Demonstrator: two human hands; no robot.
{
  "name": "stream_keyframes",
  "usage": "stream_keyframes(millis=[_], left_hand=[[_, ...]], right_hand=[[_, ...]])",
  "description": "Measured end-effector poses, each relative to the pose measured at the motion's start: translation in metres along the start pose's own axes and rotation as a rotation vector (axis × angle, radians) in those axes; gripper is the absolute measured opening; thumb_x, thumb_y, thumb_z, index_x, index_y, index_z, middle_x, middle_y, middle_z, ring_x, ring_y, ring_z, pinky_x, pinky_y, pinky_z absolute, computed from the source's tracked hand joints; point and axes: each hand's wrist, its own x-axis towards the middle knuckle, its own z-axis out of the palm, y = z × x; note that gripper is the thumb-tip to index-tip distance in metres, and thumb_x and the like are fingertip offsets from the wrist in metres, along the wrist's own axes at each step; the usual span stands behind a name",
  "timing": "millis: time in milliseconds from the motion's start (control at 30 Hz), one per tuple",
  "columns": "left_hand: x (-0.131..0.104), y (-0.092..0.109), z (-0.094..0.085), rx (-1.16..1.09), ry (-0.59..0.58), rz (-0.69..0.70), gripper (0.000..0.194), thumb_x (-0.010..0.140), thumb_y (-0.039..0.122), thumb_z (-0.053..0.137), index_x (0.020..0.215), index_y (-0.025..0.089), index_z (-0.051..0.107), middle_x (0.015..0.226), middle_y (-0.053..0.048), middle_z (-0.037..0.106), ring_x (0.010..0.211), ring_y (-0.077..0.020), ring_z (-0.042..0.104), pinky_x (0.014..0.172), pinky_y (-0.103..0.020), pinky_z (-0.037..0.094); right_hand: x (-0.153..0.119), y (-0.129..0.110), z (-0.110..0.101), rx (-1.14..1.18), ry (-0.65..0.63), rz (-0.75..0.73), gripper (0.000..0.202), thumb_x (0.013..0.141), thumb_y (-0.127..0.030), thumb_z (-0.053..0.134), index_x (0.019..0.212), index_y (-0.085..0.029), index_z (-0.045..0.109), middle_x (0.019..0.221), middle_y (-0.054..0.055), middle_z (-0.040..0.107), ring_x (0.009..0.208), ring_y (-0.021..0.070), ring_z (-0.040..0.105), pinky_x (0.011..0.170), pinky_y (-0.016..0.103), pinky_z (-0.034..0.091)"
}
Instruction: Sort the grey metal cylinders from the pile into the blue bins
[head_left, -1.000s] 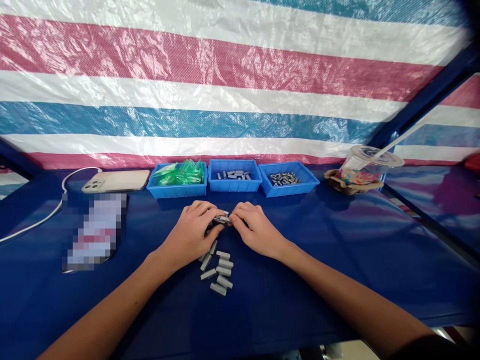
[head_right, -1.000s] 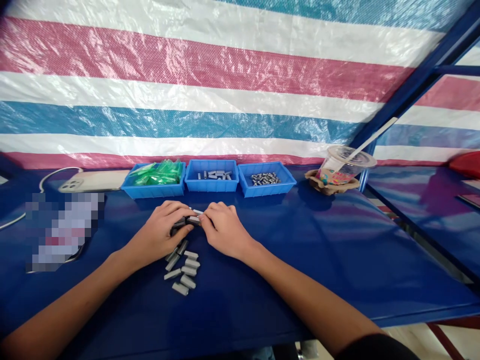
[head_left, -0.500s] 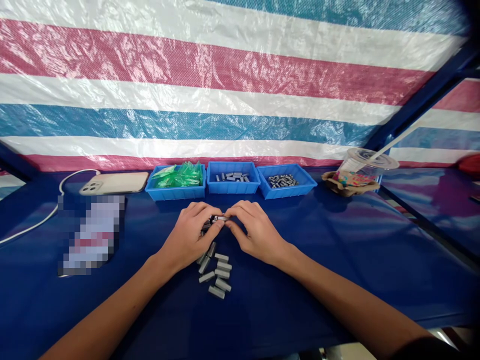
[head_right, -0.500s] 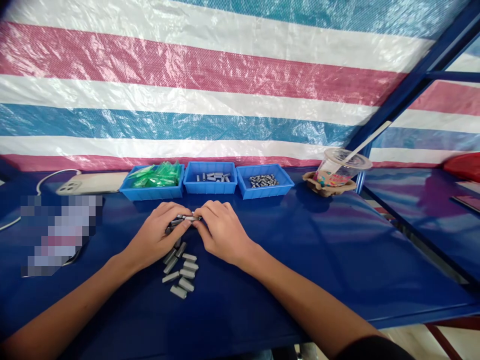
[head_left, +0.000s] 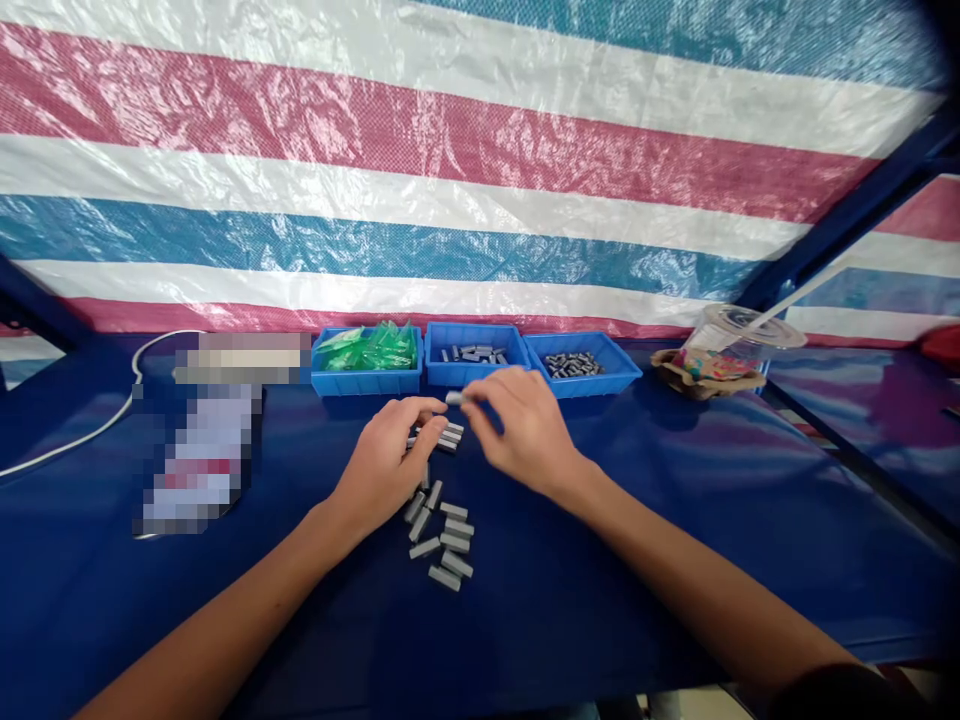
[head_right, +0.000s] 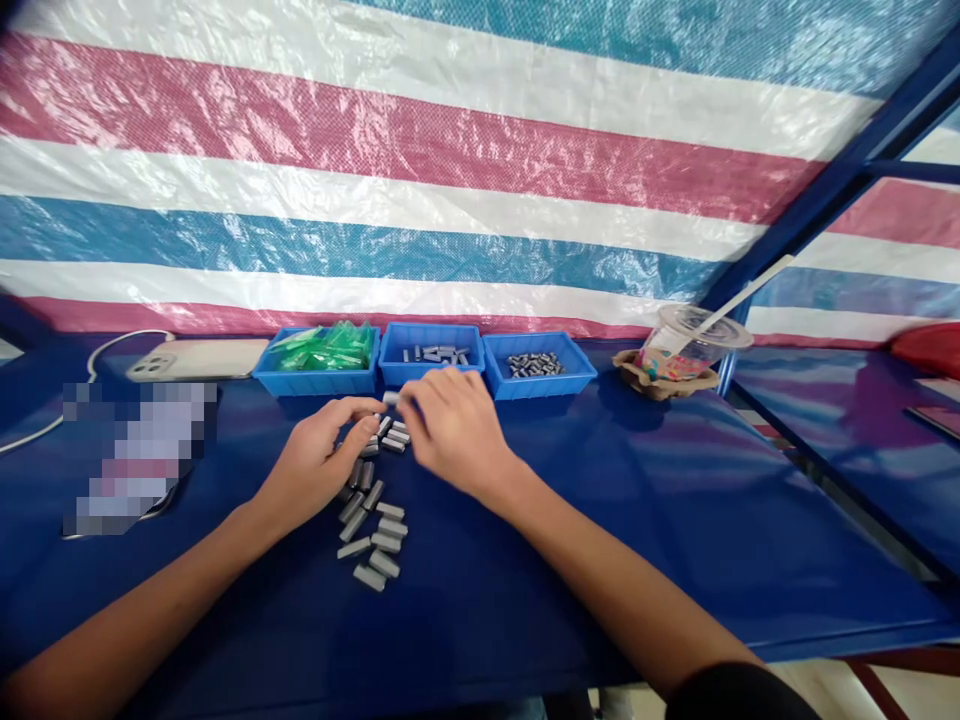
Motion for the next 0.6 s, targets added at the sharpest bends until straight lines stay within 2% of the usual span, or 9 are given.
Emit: stream_keyframes(millis=[133,233,333,433,533,600], left_hand=[[0.003,-0.012,-0.004,0.262,-0.07,0.028,0.022,0.092,0.028,0.041,0.102,0.02,0.06,0.097,-0.005,0.064,0.094,-0.0229,0.056,0.085,-0.039,0.044],[0.005,-0.026,-0.005,0.32,-0.096,-0.017,0.026,0.091,0.024,0.04,0.108,0.019,0.059,0.101,-0.007,0.064,0.098,-0.0244,0.055,0.086,-0.041,0.044],[0.007,-0.032,-0.004,0.265,-0.185,-0.004,0.032,0.091,0.019,0.035,0.113,0.021,0.058,0.103,-0.005,0.063,0.098,-0.0223,0.055,0.087,-0.04,0.044],[0.007,-0.03,-0.002,0.191,-0.26,0.015,0.031,0.091,0.019,0.035,0.109,0.024,0.061,0.102,-0.003,0.063,0.097,-0.0198,0.056,0.087,-0.038,0.043],[0.006,-0.024,0.002,0.158,-0.264,0.028,0.025,0.088,0.02,0.042,0.105,0.023,0.059,0.1,-0.003,0.064,0.096,-0.0202,0.057,0.087,-0.039,0.042],[0.004,-0.022,0.005,0.136,-0.244,0.015,0.023,0.085,0.018,0.046,0.104,0.022,0.057,0.099,-0.003,0.064,0.097,-0.0209,0.056,0.087,-0.04,0.04]], right_hand=[[0.017,0.03,0.007,-0.158,0.115,0.162,0.02,0.091,-0.029,0.046,0.103,-0.018,0.058,0.087,0.008,0.064,0.083,0.024,0.053,0.071,0.036,0.035],[0.009,0.04,0.011,-0.173,0.096,0.193,0.031,0.09,-0.033,0.048,0.115,-0.016,0.053,0.094,0.01,0.063,0.089,0.0264,0.053,0.074,0.038,0.037],[-0.011,0.033,0.013,-0.089,0.016,0.132,0.026,0.091,-0.03,0.047,0.109,-0.015,0.056,0.091,0.01,0.062,0.089,0.025,0.053,0.076,0.038,0.038],[-0.024,0.017,0.016,0.047,-0.053,0.082,0.019,0.09,-0.026,0.048,0.101,-0.016,0.059,0.089,0.009,0.062,0.089,0.023,0.053,0.077,0.038,0.039],[-0.024,0.002,0.019,0.166,-0.158,0.041,0.018,0.09,-0.025,0.048,0.101,-0.016,0.059,0.093,0.008,0.062,0.091,0.022,0.052,0.078,0.037,0.039],[-0.022,-0.003,0.021,0.223,-0.266,0.036,0.023,0.089,-0.025,0.049,0.109,-0.016,0.056,0.096,0.008,0.062,0.093,0.0219,0.051,0.079,0.037,0.04]])
